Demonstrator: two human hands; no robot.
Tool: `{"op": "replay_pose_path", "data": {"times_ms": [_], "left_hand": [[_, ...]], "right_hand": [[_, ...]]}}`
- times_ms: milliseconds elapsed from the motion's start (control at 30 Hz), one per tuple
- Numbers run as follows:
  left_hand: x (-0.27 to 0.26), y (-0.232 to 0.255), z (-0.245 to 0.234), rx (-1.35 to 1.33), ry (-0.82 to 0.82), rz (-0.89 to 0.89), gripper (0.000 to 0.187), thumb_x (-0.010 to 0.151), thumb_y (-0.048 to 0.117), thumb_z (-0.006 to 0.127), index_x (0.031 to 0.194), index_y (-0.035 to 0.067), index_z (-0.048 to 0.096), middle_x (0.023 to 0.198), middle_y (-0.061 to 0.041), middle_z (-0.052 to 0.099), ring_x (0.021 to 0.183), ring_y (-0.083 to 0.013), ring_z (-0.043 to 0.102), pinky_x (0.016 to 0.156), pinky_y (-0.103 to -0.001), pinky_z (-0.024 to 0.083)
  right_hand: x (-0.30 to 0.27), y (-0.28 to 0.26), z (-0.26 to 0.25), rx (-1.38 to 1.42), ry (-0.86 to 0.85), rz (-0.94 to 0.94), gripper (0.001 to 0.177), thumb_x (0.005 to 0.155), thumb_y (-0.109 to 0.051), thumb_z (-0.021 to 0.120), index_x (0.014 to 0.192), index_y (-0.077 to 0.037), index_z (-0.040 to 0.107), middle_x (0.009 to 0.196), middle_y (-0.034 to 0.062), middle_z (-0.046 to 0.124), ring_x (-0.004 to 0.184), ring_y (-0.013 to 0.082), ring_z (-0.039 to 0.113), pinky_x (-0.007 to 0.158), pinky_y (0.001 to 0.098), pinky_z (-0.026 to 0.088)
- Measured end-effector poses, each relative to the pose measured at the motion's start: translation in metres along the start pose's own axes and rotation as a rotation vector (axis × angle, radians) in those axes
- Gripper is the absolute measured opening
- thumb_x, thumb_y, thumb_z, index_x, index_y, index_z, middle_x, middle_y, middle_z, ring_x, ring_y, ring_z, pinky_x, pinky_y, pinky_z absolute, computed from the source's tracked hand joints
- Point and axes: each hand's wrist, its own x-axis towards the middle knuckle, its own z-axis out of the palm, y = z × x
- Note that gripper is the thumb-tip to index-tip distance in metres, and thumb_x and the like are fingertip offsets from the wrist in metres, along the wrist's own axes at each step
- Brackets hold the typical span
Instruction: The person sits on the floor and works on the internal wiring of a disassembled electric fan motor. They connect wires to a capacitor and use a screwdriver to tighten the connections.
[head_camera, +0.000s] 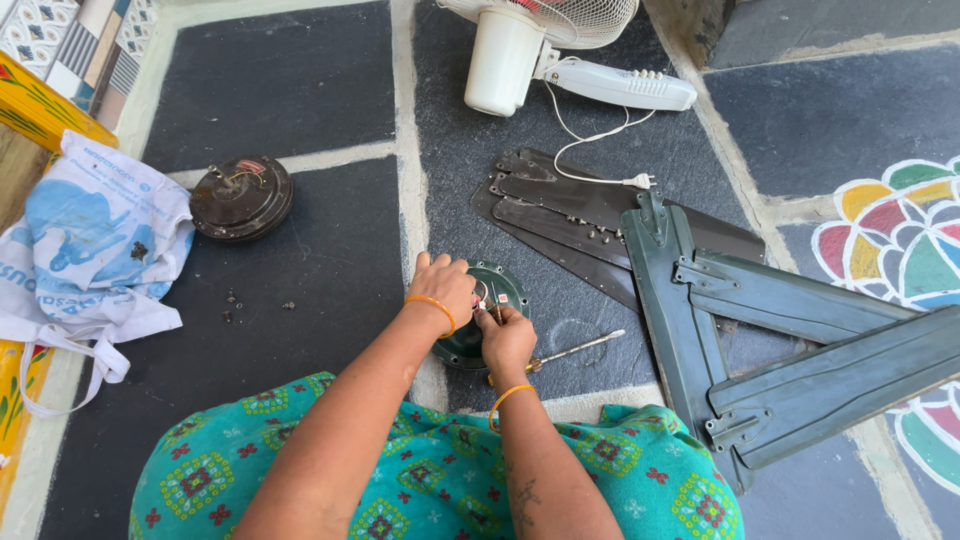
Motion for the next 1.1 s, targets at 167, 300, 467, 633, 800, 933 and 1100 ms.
{"op": "replay_pose_path", "data": {"times_ms": [167, 300, 467, 633, 800, 933, 1100], "left_hand": [[0.000, 0.000, 0.001, 0.035, 0.013, 0.017, 0.027, 0.098, 0.037, 0.061, 0.103, 0.018, 0.079, 0.113, -0.001, 0.067, 0.117, -0.0217, 0.055, 0.105, -0.045, 0.033], [0.000, 0.003, 0.003, -0.014, 0.020, -0.005, 0.028, 0.099, 0.038, 0.059, 0.104, 0.019, 0.078, 0.113, 0.000, 0.067, 0.115, -0.0206, 0.056, 0.105, -0.045, 0.033], [0.001, 0.004, 0.007, -0.014, 0.006, -0.014, 0.028, 0.099, 0.038, 0.059, 0.105, 0.019, 0.078, 0.113, 0.000, 0.067, 0.116, -0.0205, 0.056, 0.105, -0.044, 0.033], [0.002, 0.001, 0.014, -0.018, 0.062, 0.011, 0.024, 0.097, 0.035, 0.061, 0.104, 0.020, 0.078, 0.113, -0.001, 0.067, 0.115, -0.0208, 0.056, 0.104, -0.044, 0.033], [0.001, -0.004, 0.021, -0.060, 0.091, 0.006, 0.026, 0.098, 0.038, 0.060, 0.105, 0.020, 0.078, 0.110, -0.002, 0.068, 0.113, -0.0216, 0.057, 0.103, -0.043, 0.035], [-0.005, -0.006, 0.022, -0.074, 0.146, 0.014, 0.029, 0.097, 0.042, 0.060, 0.102, 0.019, 0.077, 0.108, -0.003, 0.069, 0.112, -0.0240, 0.057, 0.102, -0.047, 0.034], [-0.037, -0.037, 0.025, -0.135, 0.254, -0.007, 0.032, 0.093, 0.045, 0.065, 0.105, 0.017, 0.075, 0.108, -0.006, 0.068, 0.111, -0.0262, 0.059, 0.097, -0.047, 0.039]], "right_hand": [[-0.001, -0.004, -0.002, 0.002, -0.001, 0.005, 0.024, 0.079, -0.024, 0.082, 0.097, -0.007, 0.081, 0.082, 0.0119, 0.079, 0.074, 0.0190, 0.075, 0.076, 0.0347, 0.056], [0.001, -0.007, -0.003, 0.037, 0.016, 0.012, 0.026, 0.082, -0.027, 0.082, 0.096, -0.006, 0.081, 0.080, 0.0120, 0.078, 0.071, 0.0173, 0.073, 0.074, 0.0345, 0.055], [0.007, -0.004, -0.001, 0.102, 0.019, 0.045, 0.026, 0.084, -0.028, 0.082, 0.095, -0.004, 0.082, 0.076, 0.0103, 0.076, 0.068, 0.0132, 0.066, 0.071, 0.0329, 0.054], [0.013, 0.004, 0.003, 0.269, 0.001, 0.058, 0.020, 0.085, -0.019, 0.080, 0.093, -0.002, 0.082, 0.077, 0.0031, 0.077, 0.069, 0.0084, 0.064, 0.068, 0.0285, 0.052], [0.019, 0.012, 0.007, 0.367, -0.062, 0.111, 0.018, 0.086, -0.015, 0.080, 0.088, 0.003, 0.080, 0.079, 0.0065, 0.075, 0.069, 0.0107, 0.060, 0.065, 0.0290, 0.048], [0.022, 0.014, 0.007, 0.334, -0.024, 0.072, 0.029, 0.085, -0.026, 0.076, 0.087, 0.002, 0.081, 0.080, 0.0080, 0.080, 0.072, 0.0132, 0.070, 0.071, 0.0288, 0.053], [0.036, 0.017, -0.003, 0.084, 0.161, 0.098, 0.051, 0.087, -0.048, 0.072, 0.089, 0.002, 0.081, 0.077, 0.0146, 0.075, 0.071, 0.0245, 0.067, 0.072, 0.0406, 0.052]]}}
